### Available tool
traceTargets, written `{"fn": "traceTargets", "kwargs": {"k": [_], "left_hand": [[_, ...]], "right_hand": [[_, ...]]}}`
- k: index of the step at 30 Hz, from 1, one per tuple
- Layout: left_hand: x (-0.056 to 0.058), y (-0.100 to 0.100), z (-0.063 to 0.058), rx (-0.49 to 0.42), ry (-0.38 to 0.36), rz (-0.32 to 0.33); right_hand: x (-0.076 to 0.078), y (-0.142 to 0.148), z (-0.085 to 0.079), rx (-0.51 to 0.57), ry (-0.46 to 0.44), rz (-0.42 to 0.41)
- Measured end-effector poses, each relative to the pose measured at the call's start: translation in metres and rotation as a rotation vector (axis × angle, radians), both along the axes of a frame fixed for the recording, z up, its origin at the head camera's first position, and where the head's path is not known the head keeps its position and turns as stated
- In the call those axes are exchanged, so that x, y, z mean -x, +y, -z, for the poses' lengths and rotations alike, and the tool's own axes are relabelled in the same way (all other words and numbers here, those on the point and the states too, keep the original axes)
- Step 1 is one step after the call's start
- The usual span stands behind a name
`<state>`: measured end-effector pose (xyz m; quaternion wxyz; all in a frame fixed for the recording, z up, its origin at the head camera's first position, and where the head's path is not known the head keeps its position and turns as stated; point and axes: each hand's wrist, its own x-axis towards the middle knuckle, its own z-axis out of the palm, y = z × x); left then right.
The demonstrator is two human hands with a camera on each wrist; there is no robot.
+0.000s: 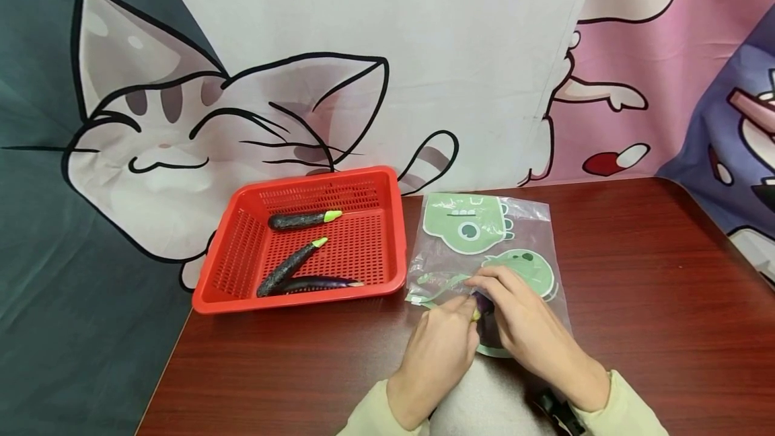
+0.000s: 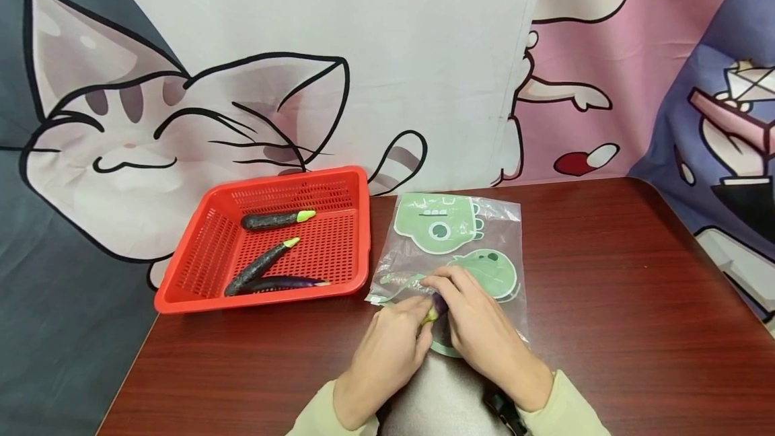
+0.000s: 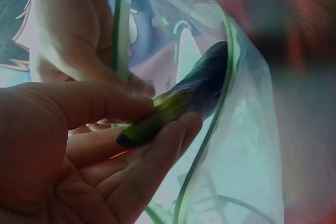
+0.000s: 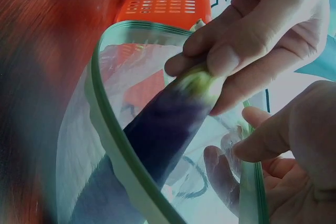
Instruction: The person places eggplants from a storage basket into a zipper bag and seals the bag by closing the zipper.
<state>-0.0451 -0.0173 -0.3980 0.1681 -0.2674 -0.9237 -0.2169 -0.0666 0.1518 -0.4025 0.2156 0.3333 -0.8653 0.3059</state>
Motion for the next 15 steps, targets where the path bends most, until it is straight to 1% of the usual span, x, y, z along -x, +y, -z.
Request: {"fn": "traceTargets", "kwargs": {"k": [8,11,15], "left_hand": [[0.0022,0.0038,0.0047,0.042,0.006,0.017],[0.003,0.0055,0.0073,0.036,0.013,0.027],[0.0038,0.0079,0.0108,0.019,0.029,0.04]], "right_hand": [[-0.0005,-0.0003,0.0,0.005,0.007,-0.005],[-0.0003,-0.0006,-0.0002,0.01,0.018,-0.009],[-0.0004,-0.0001,-0.001,0.006,0.009,-0.009]]}}
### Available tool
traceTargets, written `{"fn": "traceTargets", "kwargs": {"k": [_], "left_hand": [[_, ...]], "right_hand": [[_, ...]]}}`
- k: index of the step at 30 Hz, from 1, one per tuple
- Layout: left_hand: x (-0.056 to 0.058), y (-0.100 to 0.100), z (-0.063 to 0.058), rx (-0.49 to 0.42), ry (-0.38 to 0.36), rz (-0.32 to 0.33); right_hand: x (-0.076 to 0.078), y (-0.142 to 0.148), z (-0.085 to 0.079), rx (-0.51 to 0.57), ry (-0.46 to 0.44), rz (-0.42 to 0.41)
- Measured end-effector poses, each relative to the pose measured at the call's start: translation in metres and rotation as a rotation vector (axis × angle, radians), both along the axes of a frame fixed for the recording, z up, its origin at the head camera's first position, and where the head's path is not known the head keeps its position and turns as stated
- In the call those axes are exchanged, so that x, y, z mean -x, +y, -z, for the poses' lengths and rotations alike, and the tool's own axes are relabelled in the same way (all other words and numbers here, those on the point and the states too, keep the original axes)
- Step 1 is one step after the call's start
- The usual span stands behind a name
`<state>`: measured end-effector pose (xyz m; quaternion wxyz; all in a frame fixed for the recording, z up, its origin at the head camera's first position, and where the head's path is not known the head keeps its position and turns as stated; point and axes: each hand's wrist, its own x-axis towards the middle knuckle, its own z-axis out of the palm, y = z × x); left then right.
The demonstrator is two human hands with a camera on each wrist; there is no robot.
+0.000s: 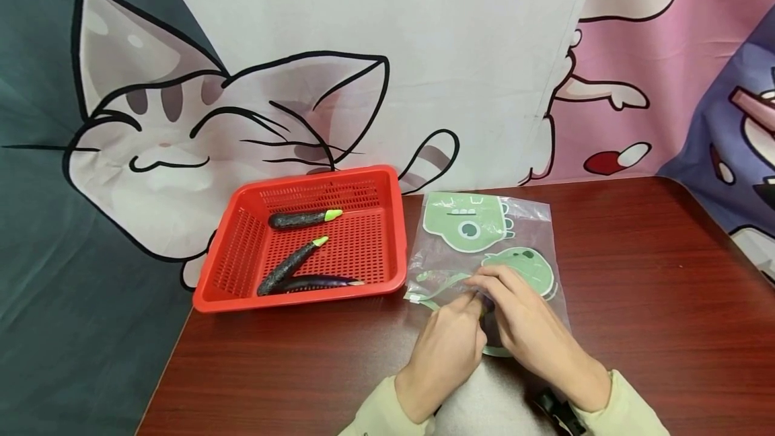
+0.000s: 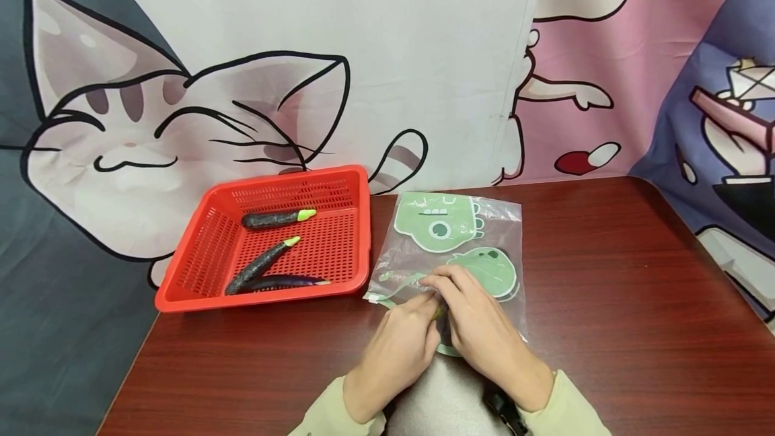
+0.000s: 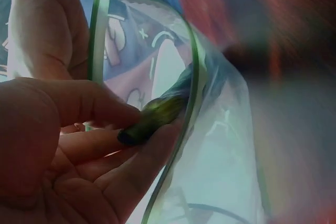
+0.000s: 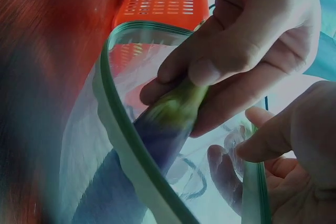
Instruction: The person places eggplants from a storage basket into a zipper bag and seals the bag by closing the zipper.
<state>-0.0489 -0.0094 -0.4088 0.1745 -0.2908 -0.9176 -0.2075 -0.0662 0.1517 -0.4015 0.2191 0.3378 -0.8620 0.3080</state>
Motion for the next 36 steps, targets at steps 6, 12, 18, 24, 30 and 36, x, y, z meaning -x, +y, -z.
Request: {"fn": "traceTargets", "kwargs": {"k": [6,12,18,24,30,36], "left_hand": [[0.004,0.003,0.003,0.056,0.016,-0.013],[0.007,0.005,0.006,0.142,0.059,-0.048],[0.009,0.008,0.009,0.184,0.101,-0.08],[0.012,0.012,0.015,0.207,0.146,-0.103],[0.013,0.014,0.018,0.26,0.167,-0.108],[0.013,0.015,0.018,0.288,0.174,-0.116]], "right_hand": [[0.001,0.001,0.0,0.003,0.004,-0.006],[0.001,0.0,-0.001,0.011,0.0,-0.018],[0.0,0.0,-0.001,0.024,0.014,-0.024],[0.0,0.0,-0.001,0.028,0.01,-0.021],[-0.001,-0.001,-0.003,0.032,0.015,-0.026],[-0.001,-0.001,-0.003,0.026,0.014,-0.023]]}}
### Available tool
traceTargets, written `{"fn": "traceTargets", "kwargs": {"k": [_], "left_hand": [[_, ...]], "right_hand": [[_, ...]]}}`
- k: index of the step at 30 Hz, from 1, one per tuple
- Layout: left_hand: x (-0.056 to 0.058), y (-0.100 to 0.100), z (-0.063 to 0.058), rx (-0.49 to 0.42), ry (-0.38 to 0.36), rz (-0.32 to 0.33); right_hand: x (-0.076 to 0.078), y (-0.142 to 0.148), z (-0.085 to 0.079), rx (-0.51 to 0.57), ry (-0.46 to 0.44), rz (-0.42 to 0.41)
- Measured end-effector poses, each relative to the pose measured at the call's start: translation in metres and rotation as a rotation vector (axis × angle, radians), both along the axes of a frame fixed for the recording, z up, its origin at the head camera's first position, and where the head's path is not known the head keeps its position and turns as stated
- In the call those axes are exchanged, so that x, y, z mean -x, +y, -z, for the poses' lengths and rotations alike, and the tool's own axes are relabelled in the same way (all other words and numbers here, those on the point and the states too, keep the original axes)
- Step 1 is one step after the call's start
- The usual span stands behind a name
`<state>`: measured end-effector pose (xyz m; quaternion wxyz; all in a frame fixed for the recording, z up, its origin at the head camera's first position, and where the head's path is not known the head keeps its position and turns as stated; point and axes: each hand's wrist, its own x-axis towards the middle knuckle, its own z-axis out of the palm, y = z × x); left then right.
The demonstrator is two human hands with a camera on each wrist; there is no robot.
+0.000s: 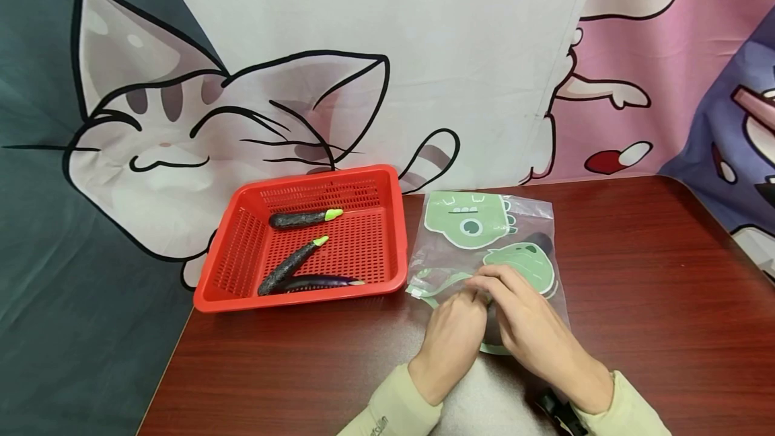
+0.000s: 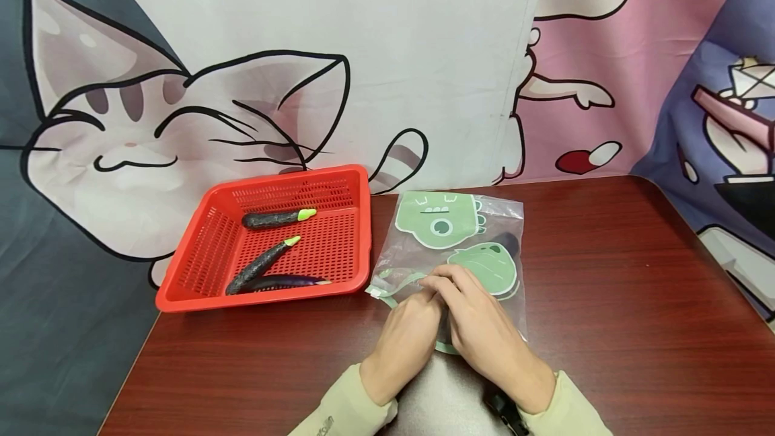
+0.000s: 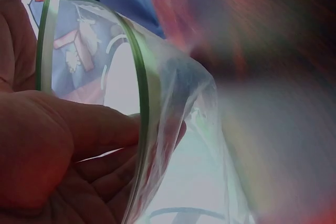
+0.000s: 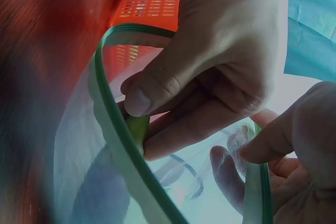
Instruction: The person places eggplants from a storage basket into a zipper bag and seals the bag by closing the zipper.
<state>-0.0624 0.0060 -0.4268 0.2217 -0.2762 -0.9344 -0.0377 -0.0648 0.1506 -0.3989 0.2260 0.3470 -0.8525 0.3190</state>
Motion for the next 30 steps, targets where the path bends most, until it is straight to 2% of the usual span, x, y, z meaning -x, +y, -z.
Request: {"fn": "traceTargets", "kwargs": {"k": [11,19,30], "left_hand": [[0.0007,0.0068,0.0038,-0.052,-0.002,-0.018],[-0.0015,0.0045,0.0026,-0.037,-0.001,-0.025],[-0.0053,-0.0006,-0.0049,-0.002,-0.024,-0.021]], "right_hand": [[-0.0004,0.0012,0.0001,-0.001,-0.044,-0.001],[0.0005,0.0014,0.0011,-0.006,-0.035,-0.003],[0.0016,0.002,0.0023,-0.005,-0.016,-0.002]]}}
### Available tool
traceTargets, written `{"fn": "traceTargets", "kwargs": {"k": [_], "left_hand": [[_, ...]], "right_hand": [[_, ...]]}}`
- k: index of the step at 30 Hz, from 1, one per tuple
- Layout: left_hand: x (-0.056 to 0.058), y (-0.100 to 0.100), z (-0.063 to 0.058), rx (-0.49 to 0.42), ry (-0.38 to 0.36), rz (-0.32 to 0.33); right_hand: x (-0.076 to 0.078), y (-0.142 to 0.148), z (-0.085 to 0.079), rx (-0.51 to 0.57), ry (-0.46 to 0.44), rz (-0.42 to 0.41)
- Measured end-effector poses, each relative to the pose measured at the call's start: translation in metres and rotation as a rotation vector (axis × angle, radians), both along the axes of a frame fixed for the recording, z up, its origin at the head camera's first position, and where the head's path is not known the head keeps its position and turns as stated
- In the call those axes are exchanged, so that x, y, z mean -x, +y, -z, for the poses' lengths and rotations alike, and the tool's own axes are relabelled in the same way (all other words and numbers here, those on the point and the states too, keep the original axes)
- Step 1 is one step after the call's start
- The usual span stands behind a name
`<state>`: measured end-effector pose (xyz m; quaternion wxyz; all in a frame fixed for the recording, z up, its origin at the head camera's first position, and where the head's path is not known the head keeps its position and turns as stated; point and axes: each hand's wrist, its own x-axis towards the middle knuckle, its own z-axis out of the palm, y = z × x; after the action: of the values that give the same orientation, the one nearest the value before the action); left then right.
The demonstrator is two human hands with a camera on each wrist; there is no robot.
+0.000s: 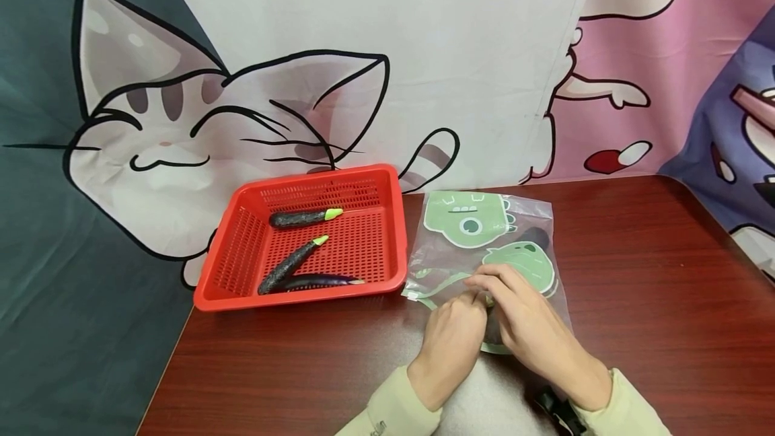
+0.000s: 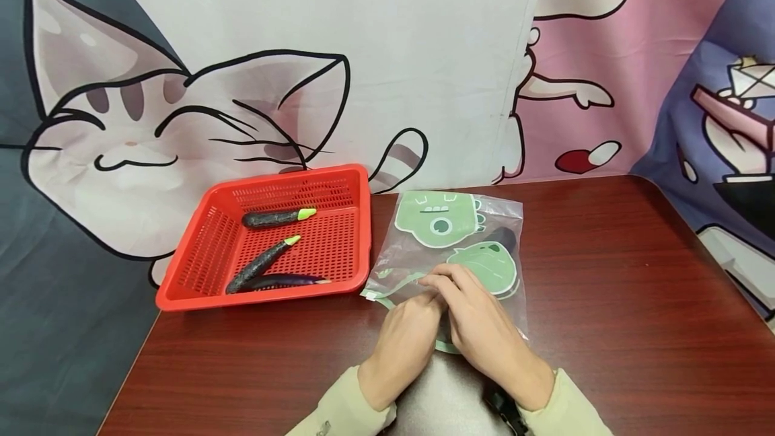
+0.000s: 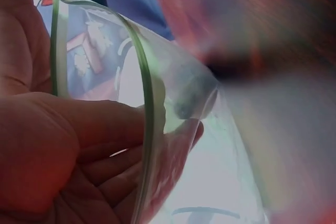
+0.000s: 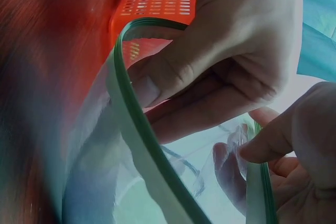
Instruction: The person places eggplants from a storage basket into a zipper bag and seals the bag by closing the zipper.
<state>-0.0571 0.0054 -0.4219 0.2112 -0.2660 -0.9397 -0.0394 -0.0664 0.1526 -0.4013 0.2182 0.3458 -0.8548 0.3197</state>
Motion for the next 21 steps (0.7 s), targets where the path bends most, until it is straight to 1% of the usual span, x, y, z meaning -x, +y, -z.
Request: {"fn": "traceTargets", "kwargs": {"k": [6,13,16,21], "left_hand": [[-0.004,-0.004,-0.008,-0.016,-0.02,0.029],[-0.008,-0.018,-0.023,-0.112,-0.057,0.075],[-0.009,-0.023,-0.029,-0.134,-0.069,0.093],[-0.013,-0.03,-0.039,-0.135,-0.106,0.082]], "right_hand": [[0.0,0.001,-0.001,-0.005,0.001,0.006],[0.001,0.0,-0.002,0.002,0.011,0.008],[0.001,0.0,-0.001,0.004,0.007,0.008],[0.001,0.0,0.0,-0.009,0.001,0.016]]}}
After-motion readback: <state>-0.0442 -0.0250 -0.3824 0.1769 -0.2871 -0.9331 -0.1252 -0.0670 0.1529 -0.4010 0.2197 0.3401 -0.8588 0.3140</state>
